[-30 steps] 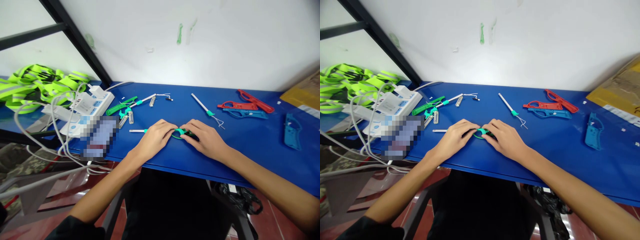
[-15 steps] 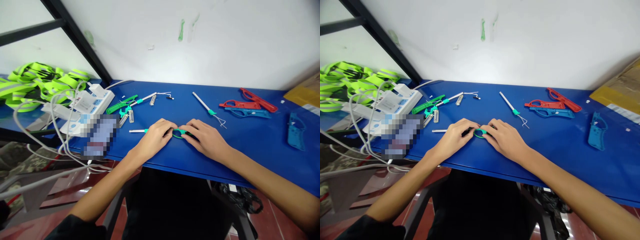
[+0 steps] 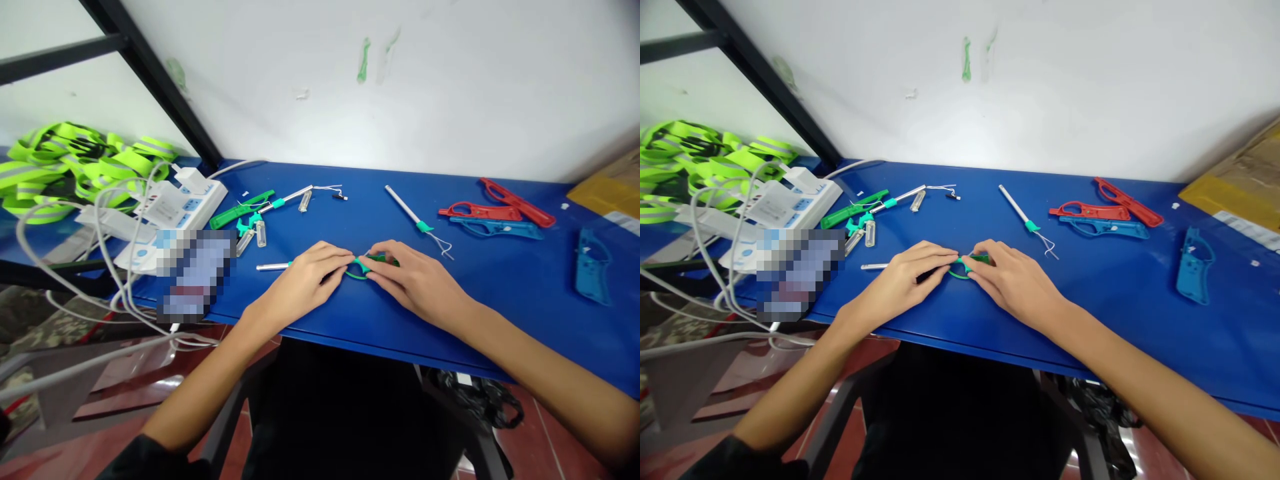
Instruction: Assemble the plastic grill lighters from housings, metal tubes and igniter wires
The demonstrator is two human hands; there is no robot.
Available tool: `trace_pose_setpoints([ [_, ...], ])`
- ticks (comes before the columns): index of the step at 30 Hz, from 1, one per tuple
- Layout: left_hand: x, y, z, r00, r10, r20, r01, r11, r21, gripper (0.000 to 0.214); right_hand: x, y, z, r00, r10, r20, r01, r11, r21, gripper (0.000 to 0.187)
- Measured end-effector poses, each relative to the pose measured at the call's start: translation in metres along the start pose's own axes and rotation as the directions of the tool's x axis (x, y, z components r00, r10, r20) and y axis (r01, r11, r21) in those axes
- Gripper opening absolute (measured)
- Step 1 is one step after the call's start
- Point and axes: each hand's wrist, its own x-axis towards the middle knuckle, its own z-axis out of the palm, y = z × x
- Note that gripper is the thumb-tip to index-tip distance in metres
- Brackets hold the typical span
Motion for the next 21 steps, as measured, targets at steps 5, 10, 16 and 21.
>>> trace_pose_setpoints([
  [5, -0.003, 0.004, 0.001, 0.999, 0.051, 0.008, -0.051, 0.994, 0.093, 0.027, -0.003, 0.006, -0.01, 0.993, -0.085, 0.082, 0.084, 0.996, 0.005, 0.037],
  [10, -0.003, 0.006, 0.001, 0.998, 0.057, 0.008, -0.057, 0.993, 0.103, 0.026, -0.007, 0.019, -0.022, 0.995, -0.086, 0.052, 0.074, 0.975, 0.207, 0.033],
  [16, -0.004, 0.011, 0.001, 0.998, 0.053, 0.044, -0.062, 0.974, 0.218, 0.031, -0.01, 0.022, -0.024, 0.995, -0.092, 0.041, 0.08, 0.971, 0.225, 0.028],
  [21, -0.004, 0.013, 0.0, 0.996, 0.006, 0.088, -0.024, 0.977, 0.213, 0.038, -0.01, 0.019, -0.024, 0.994, -0.093, 0.053, 0.081, 0.98, 0.183, 0.028],
])
